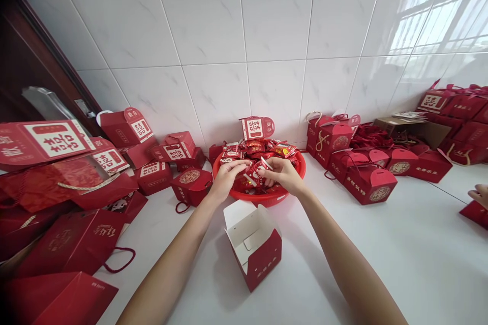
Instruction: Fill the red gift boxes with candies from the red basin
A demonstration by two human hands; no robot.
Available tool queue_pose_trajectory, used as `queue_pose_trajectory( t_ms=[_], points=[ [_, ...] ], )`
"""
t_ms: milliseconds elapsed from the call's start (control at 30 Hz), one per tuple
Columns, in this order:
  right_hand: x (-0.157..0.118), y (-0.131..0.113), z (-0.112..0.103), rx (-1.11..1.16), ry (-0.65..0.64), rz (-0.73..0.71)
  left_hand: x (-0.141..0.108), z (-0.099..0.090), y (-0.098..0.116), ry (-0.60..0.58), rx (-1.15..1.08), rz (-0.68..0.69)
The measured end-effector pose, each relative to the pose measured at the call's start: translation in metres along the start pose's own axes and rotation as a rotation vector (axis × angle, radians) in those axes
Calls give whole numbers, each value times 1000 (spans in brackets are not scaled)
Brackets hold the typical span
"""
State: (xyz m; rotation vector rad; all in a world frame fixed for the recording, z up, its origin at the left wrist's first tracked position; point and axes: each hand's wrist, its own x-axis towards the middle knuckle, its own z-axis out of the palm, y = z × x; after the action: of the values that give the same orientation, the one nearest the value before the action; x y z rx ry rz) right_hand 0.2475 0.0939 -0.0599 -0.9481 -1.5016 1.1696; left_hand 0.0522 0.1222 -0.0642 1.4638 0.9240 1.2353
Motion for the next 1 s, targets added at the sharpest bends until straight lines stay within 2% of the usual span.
queue_pose_trajectory(
  t_ms=[100,333,533,667,833,1000],
  points=[
    [0,0,2,-28,-6,22,-2,0,1,-47,19,17],
    [-1,-3,6,108,219,-43,-4,-3,-4,-133,43,60],
    [-1,-5,18,131,177,-50,-4,-4,-4,-170,64,91],
    [0,-5,24,100,216,-53,-4,-3,-2,-202,43,102],
    [3,0,21,123,350,-67,-3,-4,-3,-203,57,57],
    [8,7,18,236,519,-83,-4,-5,0,-214,131,99]
  ],
)
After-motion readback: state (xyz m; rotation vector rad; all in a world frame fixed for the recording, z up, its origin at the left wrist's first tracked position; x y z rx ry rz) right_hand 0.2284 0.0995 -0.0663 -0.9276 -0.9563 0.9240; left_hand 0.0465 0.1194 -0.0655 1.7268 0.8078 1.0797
